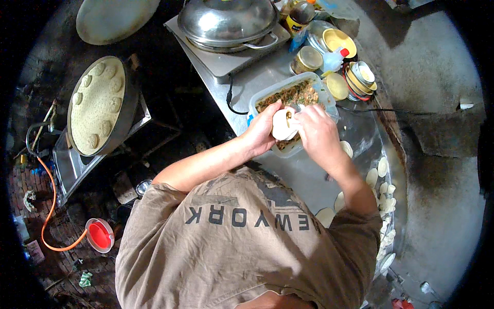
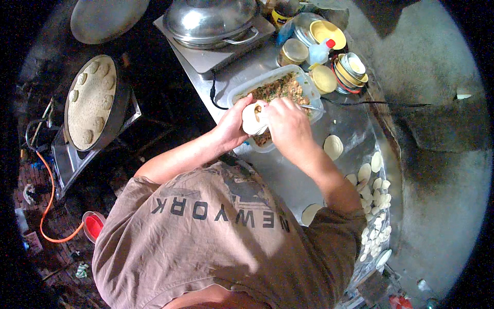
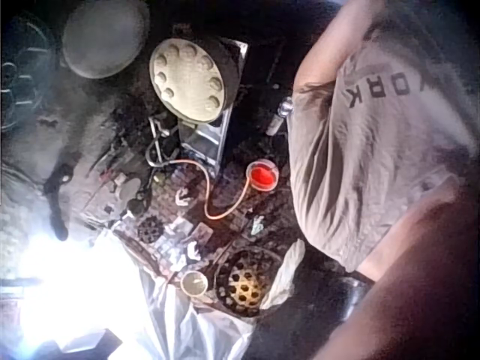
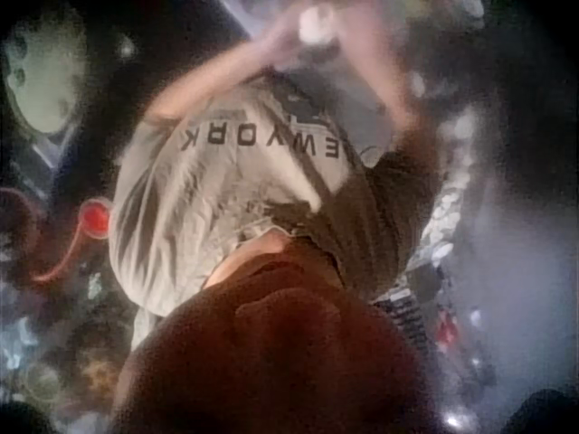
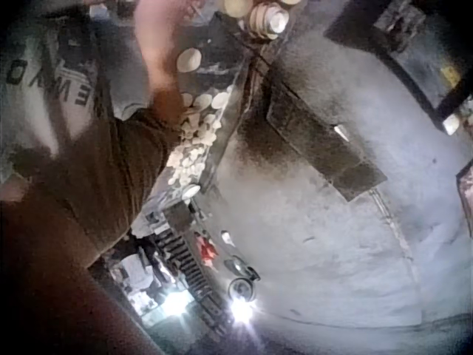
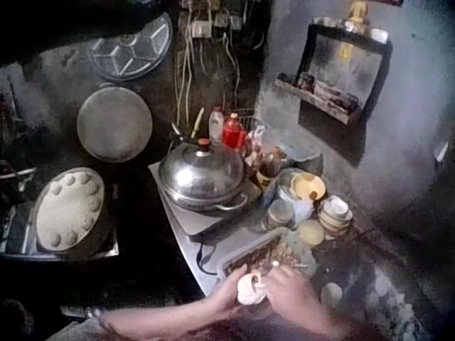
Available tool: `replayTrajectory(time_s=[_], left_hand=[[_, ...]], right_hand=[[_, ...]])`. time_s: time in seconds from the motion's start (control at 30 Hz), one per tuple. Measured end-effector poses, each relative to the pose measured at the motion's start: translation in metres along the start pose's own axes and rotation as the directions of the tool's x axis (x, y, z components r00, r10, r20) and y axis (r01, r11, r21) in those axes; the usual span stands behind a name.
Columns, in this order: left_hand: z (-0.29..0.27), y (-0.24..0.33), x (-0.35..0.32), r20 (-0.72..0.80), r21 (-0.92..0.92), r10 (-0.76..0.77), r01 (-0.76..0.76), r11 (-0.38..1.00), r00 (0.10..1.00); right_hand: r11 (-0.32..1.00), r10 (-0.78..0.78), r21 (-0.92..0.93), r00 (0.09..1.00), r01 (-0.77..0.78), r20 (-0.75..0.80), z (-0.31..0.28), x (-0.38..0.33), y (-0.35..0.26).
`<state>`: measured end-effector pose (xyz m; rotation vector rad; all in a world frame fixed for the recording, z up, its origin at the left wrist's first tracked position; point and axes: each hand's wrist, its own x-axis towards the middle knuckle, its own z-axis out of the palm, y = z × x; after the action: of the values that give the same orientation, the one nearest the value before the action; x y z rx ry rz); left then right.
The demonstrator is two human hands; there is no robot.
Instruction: The person prepares dumplings by spooning filling onto dough circles, pinching the dough to seal them, and placing the finished dumplings onto a large circular steaming tray.
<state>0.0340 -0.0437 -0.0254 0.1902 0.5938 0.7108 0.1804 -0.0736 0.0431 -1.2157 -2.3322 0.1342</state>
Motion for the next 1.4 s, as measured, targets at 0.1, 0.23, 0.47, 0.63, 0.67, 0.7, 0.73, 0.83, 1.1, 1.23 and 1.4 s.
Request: replayTrajectory(time_s=[0.1, 0.23, 0.47, 0.63, 0.67, 0.7, 0.73, 0.83, 1.1, 1.23, 1.4], left_hand=[[-0.005, 0.007, 0.003, 0.051, 0.093, -0.154, 0.149, 0.984, 0.987], [-0.007, 0.018, 0.007, 0.200, 0.164, -0.284, 0.253, 0.953, 0.938], [-0.001, 0.032, 0.014, 0.289, 0.385, -0.495, 0.374, 0.844, 0.820], [0.013, 0.038, 0.018, 0.244, 0.605, -0.491, 0.264, 0.751, 0.836], [0.013, 0.049, 0.013, 0.316, 0.570, -0.492, 0.252, 0.782, 0.811], [0.013, 0.059, 0.007, 0.387, 0.534, -0.489, 0.243, 0.810, 0.782], [0.012, 0.051, 0.002, 0.335, 0.399, -0.308, 0.162, 0.902, 0.891], [0.000, 0.009, -0.004, 0.290, 0.057, 0.079, -0.099, 0.993, 0.954], [0.000, 0.020, -0.002, 0.188, 0.266, -0.060, 0.008, 0.964, 0.980], [-0.002, 0.028, -0.002, 0.158, 0.431, -0.174, 0.091, 0.898, 0.972], [-0.003, 0.043, -0.002, 0.315, 0.545, -0.153, -0.047, 0.837, 0.937]], right_hand=[[0.973, -0.218, -0.058, 0.970, 0.224, 0.105, -0.010, 0.002, 0.001], [0.992, -0.117, 0.045, 0.993, 0.116, 0.019, -0.017, 0.006, 0.004], [0.940, -0.332, 0.081, 0.943, 0.331, 0.004, -0.027, 0.008, -0.003], [0.979, -0.095, 0.178, 0.995, 0.097, -0.019, -0.027, 0.010, 0.001], [0.979, -0.044, 0.194, 0.997, 0.056, -0.066, -0.025, 0.004, 0.002], [0.977, 0.008, 0.211, 0.994, 0.016, -0.113, -0.025, -0.001, 0.002], [0.965, 0.112, 0.255, 0.977, -0.064, -0.179, -0.024, 0.000, -0.002], [0.900, 0.329, 0.358, 0.926, -0.247, -0.187, 0.005, -0.008, -0.002], [0.995, -0.055, 0.084, 0.998, 0.057, -0.019, -0.015, 0.011, 0.010], [0.985, -0.175, 0.015, 0.985, 0.174, 0.012, -0.012, 0.005, 0.005], [0.986, -0.164, 0.024, 0.985, 0.165, -0.045, -0.018, 0.018, 0.002]])
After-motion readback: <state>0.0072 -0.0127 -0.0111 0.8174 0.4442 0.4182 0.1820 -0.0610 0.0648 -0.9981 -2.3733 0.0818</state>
